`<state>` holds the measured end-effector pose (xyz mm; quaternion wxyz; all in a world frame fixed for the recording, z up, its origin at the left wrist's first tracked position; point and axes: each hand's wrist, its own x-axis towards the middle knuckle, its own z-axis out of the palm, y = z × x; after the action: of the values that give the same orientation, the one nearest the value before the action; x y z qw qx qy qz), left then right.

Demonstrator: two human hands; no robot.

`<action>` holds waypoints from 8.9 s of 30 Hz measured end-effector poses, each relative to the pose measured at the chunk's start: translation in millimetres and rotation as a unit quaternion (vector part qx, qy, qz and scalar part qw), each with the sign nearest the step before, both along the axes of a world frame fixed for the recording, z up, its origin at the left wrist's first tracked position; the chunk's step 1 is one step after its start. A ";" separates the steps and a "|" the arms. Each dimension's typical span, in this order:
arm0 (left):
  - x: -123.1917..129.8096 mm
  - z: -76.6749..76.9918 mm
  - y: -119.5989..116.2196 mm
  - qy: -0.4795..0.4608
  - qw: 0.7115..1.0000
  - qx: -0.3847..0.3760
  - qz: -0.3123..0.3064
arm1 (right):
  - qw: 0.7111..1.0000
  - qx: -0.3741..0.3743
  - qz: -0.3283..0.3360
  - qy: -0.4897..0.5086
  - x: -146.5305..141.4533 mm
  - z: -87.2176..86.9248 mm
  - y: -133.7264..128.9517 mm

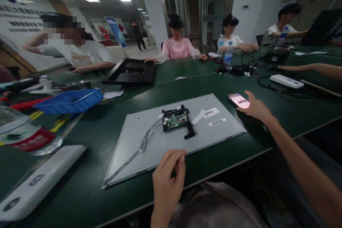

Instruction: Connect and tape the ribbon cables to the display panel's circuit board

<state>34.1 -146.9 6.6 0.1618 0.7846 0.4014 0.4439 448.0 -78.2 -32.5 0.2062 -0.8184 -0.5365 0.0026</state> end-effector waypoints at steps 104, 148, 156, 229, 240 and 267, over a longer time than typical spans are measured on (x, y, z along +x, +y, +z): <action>5.9 -5.1 2.9 0.141 0.988 -0.026 -0.059 | 0.986 0.143 0.087 -0.003 7.3 -9.7 -71.5; 3.7 -10.5 3.7 0.141 0.987 -0.042 -0.061 | 0.983 0.114 0.142 0.025 11.2 -16.7 -68.7; 3.7 -8.0 3.4 0.139 0.987 -0.040 -0.063 | 0.985 0.127 0.111 0.023 1.1 -20.4 -62.9; -38.7 8.3 172.1 0.340 0.936 -0.046 0.078 | 0.906 0.040 0.422 0.013 -183.7 26.8 37.2; -39.9 4.0 173.0 0.338 0.935 -0.063 0.090 | 0.931 0.026 0.365 0.003 -160.7 1.4 49.0; -38.5 -3.1 179.6 0.365 0.922 -0.033 0.123 | 0.950 0.092 0.297 -0.035 -152.5 15.5 65.3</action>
<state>-4.5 32.7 3.4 -0.0256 0.8309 0.5405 0.1299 295.5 -12.9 -16.9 0.2515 -0.5989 -0.7601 -0.0142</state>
